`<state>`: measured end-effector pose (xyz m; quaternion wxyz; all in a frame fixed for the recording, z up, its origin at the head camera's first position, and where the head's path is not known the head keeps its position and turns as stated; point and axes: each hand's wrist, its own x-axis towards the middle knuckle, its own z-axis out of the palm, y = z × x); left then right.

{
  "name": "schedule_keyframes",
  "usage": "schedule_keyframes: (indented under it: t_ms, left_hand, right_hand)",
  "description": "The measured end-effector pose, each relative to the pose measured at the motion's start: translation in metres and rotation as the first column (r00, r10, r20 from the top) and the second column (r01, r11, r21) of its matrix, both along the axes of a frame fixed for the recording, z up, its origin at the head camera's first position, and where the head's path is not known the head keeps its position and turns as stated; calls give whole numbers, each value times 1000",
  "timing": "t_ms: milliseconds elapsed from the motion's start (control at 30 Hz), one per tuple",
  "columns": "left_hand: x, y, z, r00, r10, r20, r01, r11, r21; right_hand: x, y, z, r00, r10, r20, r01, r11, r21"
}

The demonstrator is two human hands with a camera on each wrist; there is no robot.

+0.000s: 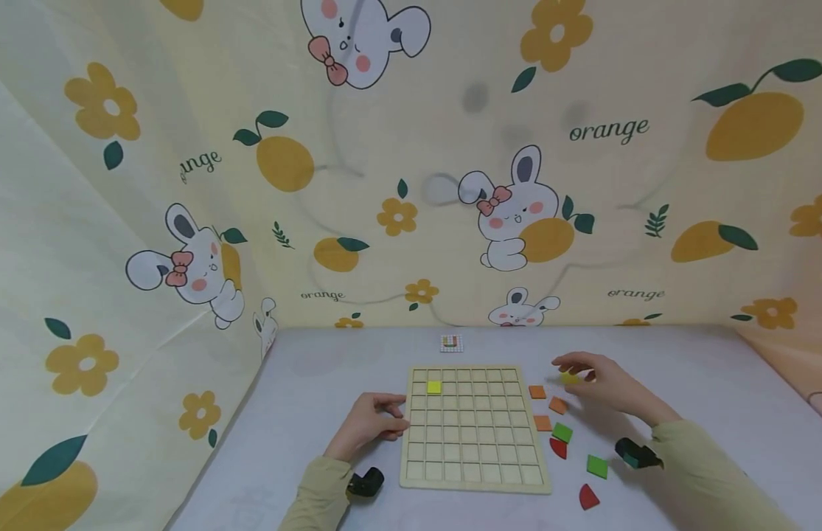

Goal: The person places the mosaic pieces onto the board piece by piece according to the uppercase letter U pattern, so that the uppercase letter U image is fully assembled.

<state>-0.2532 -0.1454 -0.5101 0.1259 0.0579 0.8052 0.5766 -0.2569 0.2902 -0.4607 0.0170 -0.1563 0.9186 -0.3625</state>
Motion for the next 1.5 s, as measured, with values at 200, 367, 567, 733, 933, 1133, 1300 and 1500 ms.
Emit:
schedule_keyframes:
  t_ms: [200, 367, 567, 733, 933, 1133, 1300, 1500]
  left_hand:
    - [1, -2, 1, 1000, -6, -14, 6, 1000, 3]
    - [1, -3, 2, 1000, -2, -10, 2, 1000, 2]
    - [1, -2, 3, 1000, 9, 12, -9, 1000, -9]
    - [1, -1, 1, 1000, 1, -2, -1, 1000, -10]
    - [3, 0, 2, 1000, 0, 2, 0, 1000, 0]
    - [3, 2, 2, 1000, 6, 2, -6, 1000, -9]
    - [3, 1, 3, 1000, 2, 0, -2, 1000, -2]
    - [3, 0, 3, 1000, -3, -9, 3, 1000, 0]
  right_hand:
    - [8, 43, 2, 999, -36, -34, 38, 998, 45]
    - [10, 71, 0, 998, -49, -27, 50, 998, 42]
    - [11, 85, -7, 996, -84, 44, 82, 996, 45]
    - [10, 88, -14, 992, -97, 78, 93, 994, 57]
    - [7, 90, -20, 989, -116, 90, 108, 991, 83]
    - [5, 91, -26, 990, -117, 78, 108, 988, 112]
    - [6, 91, -25, 989, -122, 78, 112, 987, 118]
    - [7, 90, -24, 991, -118, 65, 109, 986, 126]
